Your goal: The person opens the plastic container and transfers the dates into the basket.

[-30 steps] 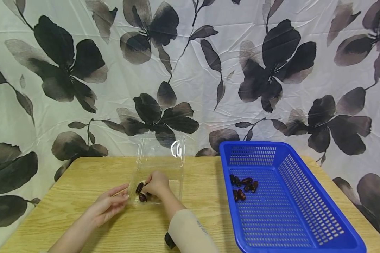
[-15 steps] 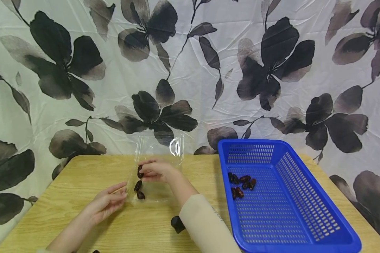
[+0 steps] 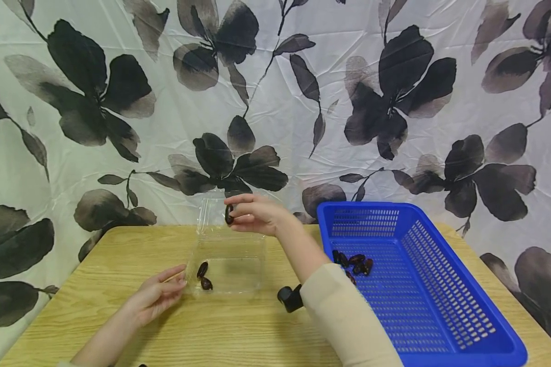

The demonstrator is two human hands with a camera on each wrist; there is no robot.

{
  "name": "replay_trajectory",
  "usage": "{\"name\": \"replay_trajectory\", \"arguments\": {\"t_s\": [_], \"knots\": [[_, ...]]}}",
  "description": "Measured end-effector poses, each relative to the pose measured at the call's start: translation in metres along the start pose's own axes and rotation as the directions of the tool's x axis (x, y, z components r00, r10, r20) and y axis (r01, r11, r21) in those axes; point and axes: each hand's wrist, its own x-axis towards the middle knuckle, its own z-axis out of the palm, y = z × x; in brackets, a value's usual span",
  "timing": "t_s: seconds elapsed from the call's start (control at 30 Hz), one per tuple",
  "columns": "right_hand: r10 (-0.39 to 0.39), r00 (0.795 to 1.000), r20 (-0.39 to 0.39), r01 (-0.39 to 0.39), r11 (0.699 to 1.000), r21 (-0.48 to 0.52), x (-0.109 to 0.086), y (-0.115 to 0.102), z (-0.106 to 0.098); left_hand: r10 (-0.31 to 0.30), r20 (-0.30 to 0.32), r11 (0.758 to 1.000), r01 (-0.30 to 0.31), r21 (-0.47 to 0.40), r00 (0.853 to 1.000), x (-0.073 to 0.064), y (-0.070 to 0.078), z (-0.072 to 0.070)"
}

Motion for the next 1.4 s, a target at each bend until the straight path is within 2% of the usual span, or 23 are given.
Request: {"name": "replay_trajectory", "arguments": {"t_s": [0.17, 0.33, 0.53, 0.8, 0.93, 1.1, 1.27, 1.4], "knots": [[-0.052, 0.998, -0.033, 0.053, 0.998, 0.02, -0.026, -0.024, -0.032, -0.001, -0.009, 1.0, 0.001, -0.005, 1.0, 0.001, -0.001, 0.001], [-0.06, 0.996, -0.072, 0.063, 0.998, 0.031, -0.052, -0.034, -0.067, -0.001, -0.01, 1.0, 0.001, -0.006, 1.0, 0.001, -0.001, 0.0], [-0.044, 0.994, -0.102, 0.045, 0.999, 0.004, -0.078, -0.031, -0.103, 0.004, -0.02, 1.0, -0.004, 0.002, 1.0, 0.002, -0.002, 0.0], [-0.022, 0.991, -0.133, 0.007, 0.994, -0.108, -0.107, -0.022, -0.141, 0.004, -0.019, 1.0, -0.004, -0.021, 1.0, 0.003, -0.001, 0.001], [-0.003, 0.989, -0.145, -0.027, 0.979, -0.201, -0.117, -0.014, -0.159, 0.005, -0.02, 1.0, -0.006, -0.02, 1.0, 0.003, -0.001, 0.002], [0.074, 0.984, -0.16, -0.125, 0.933, -0.338, -0.125, 0.0, -0.177, 0.006, -0.027, 1.0, -0.006, -0.022, 1.0, 0.003, 0.0, 0.003], [0.152, 0.969, -0.193, -0.228, 0.851, -0.473, -0.13, 0.017, -0.192, 0.008, -0.033, 1.0, -0.009, -0.025, 0.999, 0.003, 0.0, 0.002], [0.196, 0.947, -0.253, -0.307, 0.775, -0.552, -0.133, 0.029, -0.199, 0.005, -0.026, 1.0, -0.006, -0.024, 1.0, 0.003, 0.0, 0.001]]}}
